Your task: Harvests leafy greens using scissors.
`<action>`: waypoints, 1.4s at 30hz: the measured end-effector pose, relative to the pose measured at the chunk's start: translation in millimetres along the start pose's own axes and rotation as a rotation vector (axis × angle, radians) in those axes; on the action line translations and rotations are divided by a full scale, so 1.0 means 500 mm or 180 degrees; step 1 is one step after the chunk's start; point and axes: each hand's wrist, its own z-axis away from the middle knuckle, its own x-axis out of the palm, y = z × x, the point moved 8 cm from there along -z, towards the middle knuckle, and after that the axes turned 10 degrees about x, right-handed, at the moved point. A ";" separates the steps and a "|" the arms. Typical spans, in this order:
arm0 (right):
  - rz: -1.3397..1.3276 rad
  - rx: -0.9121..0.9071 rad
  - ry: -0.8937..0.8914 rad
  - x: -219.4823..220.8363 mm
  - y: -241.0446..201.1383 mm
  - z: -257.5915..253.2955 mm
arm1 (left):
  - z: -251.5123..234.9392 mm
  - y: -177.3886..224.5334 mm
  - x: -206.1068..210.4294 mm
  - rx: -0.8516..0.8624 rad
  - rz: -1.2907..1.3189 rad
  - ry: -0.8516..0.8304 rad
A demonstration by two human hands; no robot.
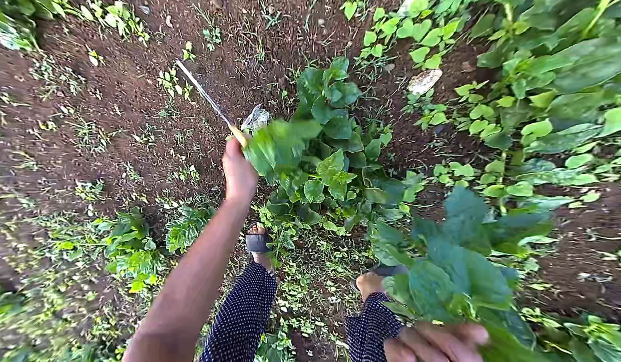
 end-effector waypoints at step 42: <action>0.4270 0.1144 0.2134 -0.090 -0.100 -0.198 | 0.127 -0.077 0.123 -0.2042 0.0019 -0.3430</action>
